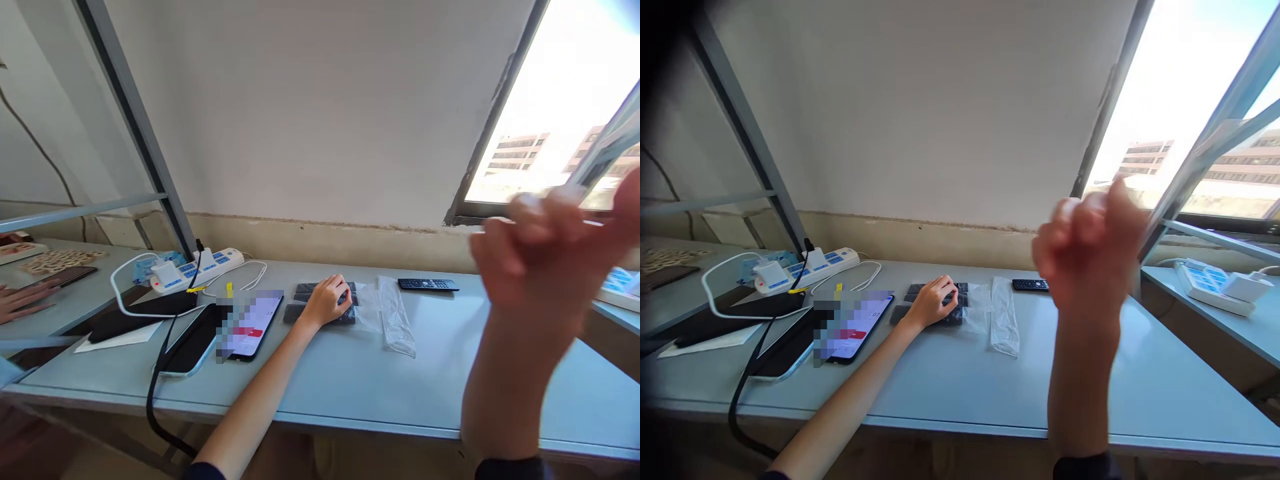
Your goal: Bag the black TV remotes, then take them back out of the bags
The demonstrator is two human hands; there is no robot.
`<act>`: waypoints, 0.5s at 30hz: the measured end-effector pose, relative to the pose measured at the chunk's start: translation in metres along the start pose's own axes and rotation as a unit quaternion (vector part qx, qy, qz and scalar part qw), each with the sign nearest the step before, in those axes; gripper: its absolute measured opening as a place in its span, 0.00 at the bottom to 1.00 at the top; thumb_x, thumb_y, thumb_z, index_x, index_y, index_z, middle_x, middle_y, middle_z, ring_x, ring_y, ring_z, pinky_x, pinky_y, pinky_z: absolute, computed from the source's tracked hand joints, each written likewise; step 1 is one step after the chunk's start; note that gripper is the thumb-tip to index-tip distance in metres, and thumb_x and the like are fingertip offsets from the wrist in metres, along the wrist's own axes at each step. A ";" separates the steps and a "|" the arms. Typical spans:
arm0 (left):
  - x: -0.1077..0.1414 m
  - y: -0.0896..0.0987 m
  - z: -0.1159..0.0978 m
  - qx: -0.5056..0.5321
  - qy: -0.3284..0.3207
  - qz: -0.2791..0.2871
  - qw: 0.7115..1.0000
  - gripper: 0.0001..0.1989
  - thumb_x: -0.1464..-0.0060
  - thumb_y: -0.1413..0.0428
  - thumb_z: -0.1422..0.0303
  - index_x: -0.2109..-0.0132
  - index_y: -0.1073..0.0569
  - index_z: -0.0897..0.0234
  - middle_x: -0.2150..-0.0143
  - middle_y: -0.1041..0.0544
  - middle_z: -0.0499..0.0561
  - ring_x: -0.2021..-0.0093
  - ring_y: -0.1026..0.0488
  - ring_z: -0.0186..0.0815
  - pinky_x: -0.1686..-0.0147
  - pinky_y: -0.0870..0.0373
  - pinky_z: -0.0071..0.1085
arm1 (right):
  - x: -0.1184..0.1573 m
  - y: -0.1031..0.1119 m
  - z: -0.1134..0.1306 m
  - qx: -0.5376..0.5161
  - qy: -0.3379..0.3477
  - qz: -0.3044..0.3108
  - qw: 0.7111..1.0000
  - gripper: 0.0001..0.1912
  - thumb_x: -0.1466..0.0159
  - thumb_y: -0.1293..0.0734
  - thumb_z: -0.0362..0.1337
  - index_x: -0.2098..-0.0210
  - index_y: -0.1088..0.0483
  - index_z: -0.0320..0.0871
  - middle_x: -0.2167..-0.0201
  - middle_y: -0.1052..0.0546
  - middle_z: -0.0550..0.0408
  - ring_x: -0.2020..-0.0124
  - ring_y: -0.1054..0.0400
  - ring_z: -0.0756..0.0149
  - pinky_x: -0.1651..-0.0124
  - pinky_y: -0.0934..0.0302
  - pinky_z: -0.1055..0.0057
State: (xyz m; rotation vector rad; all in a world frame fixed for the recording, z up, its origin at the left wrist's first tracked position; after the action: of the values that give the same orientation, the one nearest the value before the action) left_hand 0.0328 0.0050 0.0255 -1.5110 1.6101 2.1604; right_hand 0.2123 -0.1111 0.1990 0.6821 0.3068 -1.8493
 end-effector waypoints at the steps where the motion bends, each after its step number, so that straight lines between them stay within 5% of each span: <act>1: 0.000 0.000 0.000 -0.002 -0.002 -0.002 1.000 0.06 0.46 0.50 0.75 0.69 0.31 0.63 0.68 0.29 0.49 0.67 0.29 0.34 0.64 0.31 0.29 | -0.004 -0.006 0.004 -0.021 0.022 -0.012 0.999 0.36 0.40 0.57 0.53 0.73 0.25 0.40 0.60 0.24 0.61 0.65 0.31 0.84 0.78 0.55 0.82; 3: 0.000 0.000 0.001 -0.003 -0.005 -0.007 1.000 0.06 0.46 0.50 0.76 0.68 0.31 0.63 0.68 0.29 0.49 0.67 0.29 0.34 0.64 0.31 0.29 | -0.012 -0.023 0.003 -0.071 0.039 0.030 0.996 0.20 0.43 0.35 0.54 0.70 0.25 0.43 0.66 0.24 0.58 0.70 0.29 0.79 0.78 0.41 0.84; 5: 0.001 -0.001 0.000 -0.003 -0.009 -0.008 1.000 0.06 0.46 0.51 0.75 0.69 0.31 0.63 0.68 0.29 0.49 0.68 0.30 0.33 0.65 0.31 0.29 | -0.016 -0.036 -0.004 -0.074 0.038 0.094 0.992 0.17 0.47 0.28 0.51 0.68 0.24 0.43 0.70 0.24 0.56 0.72 0.29 0.74 0.74 0.33 0.79; 15: 0.003 -0.010 -0.014 0.005 -0.025 0.032 0.999 0.07 0.46 0.52 0.75 0.69 0.32 0.62 0.68 0.29 0.49 0.67 0.30 0.34 0.64 0.32 0.28 | -0.012 -0.039 -0.010 -0.108 0.022 0.205 0.973 0.17 0.47 0.26 0.43 0.59 0.22 0.47 0.61 0.23 0.53 0.58 0.27 0.62 0.63 0.28 0.71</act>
State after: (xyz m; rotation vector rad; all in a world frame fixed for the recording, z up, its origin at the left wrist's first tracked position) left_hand 0.0458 -0.0021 0.0163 -1.4084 1.6736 2.2000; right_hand 0.1821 -0.0817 0.1943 0.5863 0.3603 -1.3871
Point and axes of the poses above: each hand's wrist, its own x-axis away from the middle knuckle, its own y-axis out of the back of the hand, z = x × y, the point moved 5 cm from there along -x, towards the middle knuckle
